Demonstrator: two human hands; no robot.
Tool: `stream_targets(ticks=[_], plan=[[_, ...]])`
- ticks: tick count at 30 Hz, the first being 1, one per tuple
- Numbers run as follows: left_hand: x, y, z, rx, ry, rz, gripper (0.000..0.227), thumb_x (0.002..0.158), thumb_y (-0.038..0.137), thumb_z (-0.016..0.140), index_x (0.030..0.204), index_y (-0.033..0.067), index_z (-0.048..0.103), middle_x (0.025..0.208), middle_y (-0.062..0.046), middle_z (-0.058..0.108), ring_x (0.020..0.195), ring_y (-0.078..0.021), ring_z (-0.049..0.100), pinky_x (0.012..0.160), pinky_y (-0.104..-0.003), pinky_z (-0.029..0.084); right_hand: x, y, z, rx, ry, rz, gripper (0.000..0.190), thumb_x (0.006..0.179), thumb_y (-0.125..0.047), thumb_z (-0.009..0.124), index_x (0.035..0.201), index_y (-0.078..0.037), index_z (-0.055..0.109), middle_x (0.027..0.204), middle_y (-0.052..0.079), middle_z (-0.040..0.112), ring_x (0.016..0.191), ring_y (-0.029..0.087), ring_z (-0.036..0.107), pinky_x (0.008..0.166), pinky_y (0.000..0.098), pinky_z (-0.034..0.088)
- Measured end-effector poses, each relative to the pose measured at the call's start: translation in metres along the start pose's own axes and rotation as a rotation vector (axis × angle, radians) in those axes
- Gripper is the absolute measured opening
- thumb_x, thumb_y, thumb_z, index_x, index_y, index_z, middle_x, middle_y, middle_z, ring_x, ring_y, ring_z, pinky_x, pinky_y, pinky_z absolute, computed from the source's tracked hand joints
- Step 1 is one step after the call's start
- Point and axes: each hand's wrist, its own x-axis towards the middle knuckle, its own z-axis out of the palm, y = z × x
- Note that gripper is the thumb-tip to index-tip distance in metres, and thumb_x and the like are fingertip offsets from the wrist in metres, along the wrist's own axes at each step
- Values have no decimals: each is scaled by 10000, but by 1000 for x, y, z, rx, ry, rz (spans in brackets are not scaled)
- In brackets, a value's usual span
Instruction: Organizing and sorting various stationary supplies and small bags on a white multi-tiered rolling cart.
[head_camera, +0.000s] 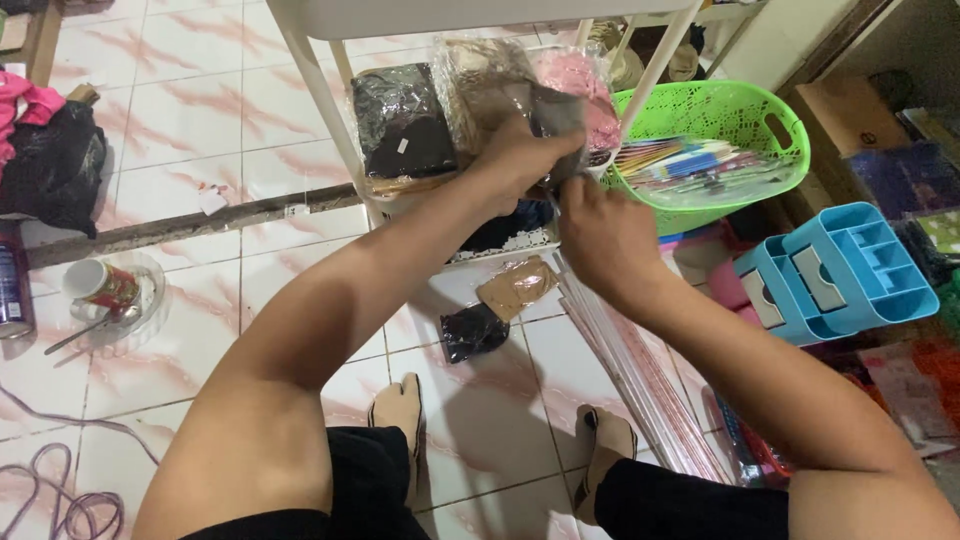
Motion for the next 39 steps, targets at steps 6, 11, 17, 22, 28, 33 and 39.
stream_targets(ticks=[6,11,17,22,28,33,39], plan=[[24,-14,-31,-417,-89,95,187,802,64,710,985,33,691,888,-106,749,742,-208,732,639,-371,606,23,16,-31,330,-220,165,460,848,-513,750,968,-85,632,754,185,693,675,420,682,615,536,541],[-7,15,-64,-668,-261,128,205,847,37,645,1043,-7,604,916,-140,730,770,-250,749,712,-433,656,21,69,61,1318,38,238,442,1046,-150,719,1290,13,389,1174,163,583,1058,275,624,881,432,544],[-2,23,-99,-709,-78,61,272,864,124,635,1115,42,568,920,-135,725,756,-251,760,704,-439,682,41,16,36,2059,-293,400,520,928,10,676,1375,-44,415,1162,139,614,1036,202,670,907,342,584],[54,-12,-146,-228,395,282,512,844,147,762,1294,7,563,1086,-124,748,989,-267,757,823,-396,630,80,-15,60,1651,-148,440,453,946,-28,716,1336,-31,487,1160,128,627,978,190,666,821,322,592],[85,-32,-176,268,829,306,598,721,72,710,1279,-28,519,1180,-211,705,1119,-351,701,935,-390,567,120,-67,66,1162,155,168,492,911,-69,807,1276,-11,482,1104,139,645,929,219,676,763,330,594],[77,-30,-180,602,1066,431,500,753,193,762,1216,27,668,1184,-385,591,1069,-567,591,836,-584,491,133,-83,63,884,117,139,370,878,-120,851,1128,-13,600,962,164,673,833,336,679,742,420,533],[111,-64,-187,1111,680,208,231,989,124,563,1103,-10,713,1238,-254,683,1179,-431,650,1054,-566,475,123,-92,41,545,245,-124,257,835,-170,842,1031,-57,721,1009,180,613,955,395,607,769,494,522]])
